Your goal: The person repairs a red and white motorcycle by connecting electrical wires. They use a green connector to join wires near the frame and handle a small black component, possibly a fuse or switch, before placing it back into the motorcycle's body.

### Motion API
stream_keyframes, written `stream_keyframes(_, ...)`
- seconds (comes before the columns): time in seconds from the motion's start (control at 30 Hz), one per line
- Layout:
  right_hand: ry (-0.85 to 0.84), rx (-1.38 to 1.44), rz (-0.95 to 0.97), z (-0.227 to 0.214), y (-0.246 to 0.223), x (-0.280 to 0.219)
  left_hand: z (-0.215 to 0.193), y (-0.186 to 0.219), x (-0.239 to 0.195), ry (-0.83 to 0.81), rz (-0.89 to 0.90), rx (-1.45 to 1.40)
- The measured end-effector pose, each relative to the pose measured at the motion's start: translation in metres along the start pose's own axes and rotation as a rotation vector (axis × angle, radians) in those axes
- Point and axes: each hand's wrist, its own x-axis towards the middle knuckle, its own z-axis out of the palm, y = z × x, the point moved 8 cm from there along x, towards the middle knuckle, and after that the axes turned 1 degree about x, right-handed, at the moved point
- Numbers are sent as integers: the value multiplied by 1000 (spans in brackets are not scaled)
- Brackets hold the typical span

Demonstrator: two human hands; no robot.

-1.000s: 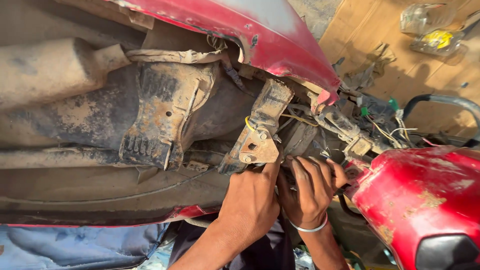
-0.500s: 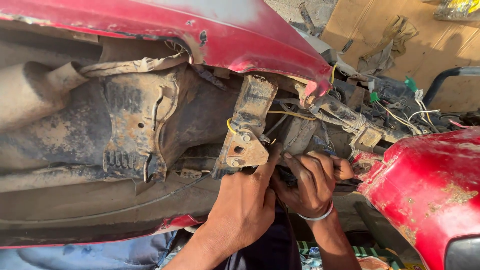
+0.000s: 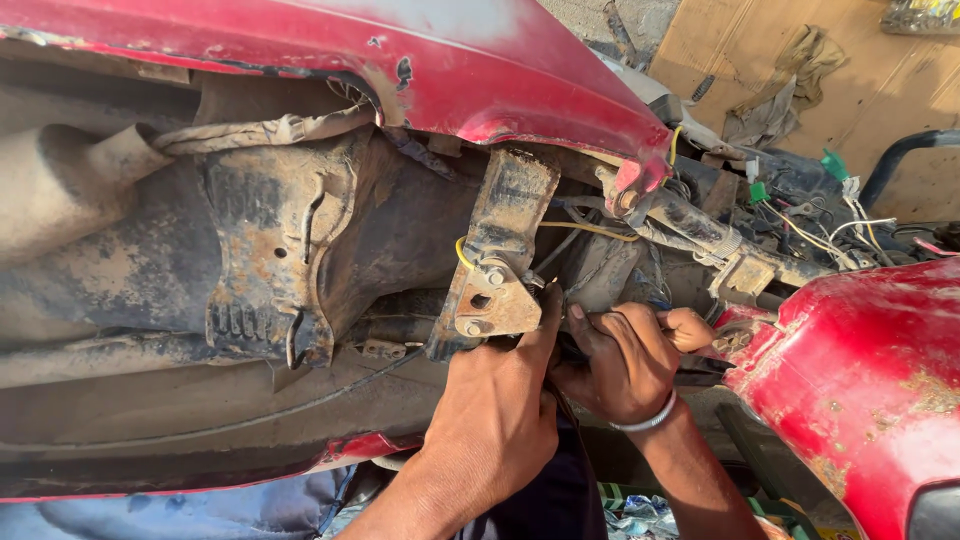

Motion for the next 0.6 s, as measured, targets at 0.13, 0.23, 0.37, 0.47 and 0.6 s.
stream_keyframes(0.13,-34,13,-19,5,2,-3,-1,-1,-2,-19,-49,-24)
stream_keyframes(0.23,-25,4,-54,8,3,-10,2,2,-6,22,-11,-53)
stream_keyframes(0.37,3,66,-80,9,0,-14,-1,6,-8,85,-14,-84)
stream_keyframes(0.47,11,53,-94,8,-1,-13,3,3,-9,66,-65,-129)
stream_keyframes(0.6,-36,42,-125,3,-7,-7,7,0,-12,39,-117,-139)
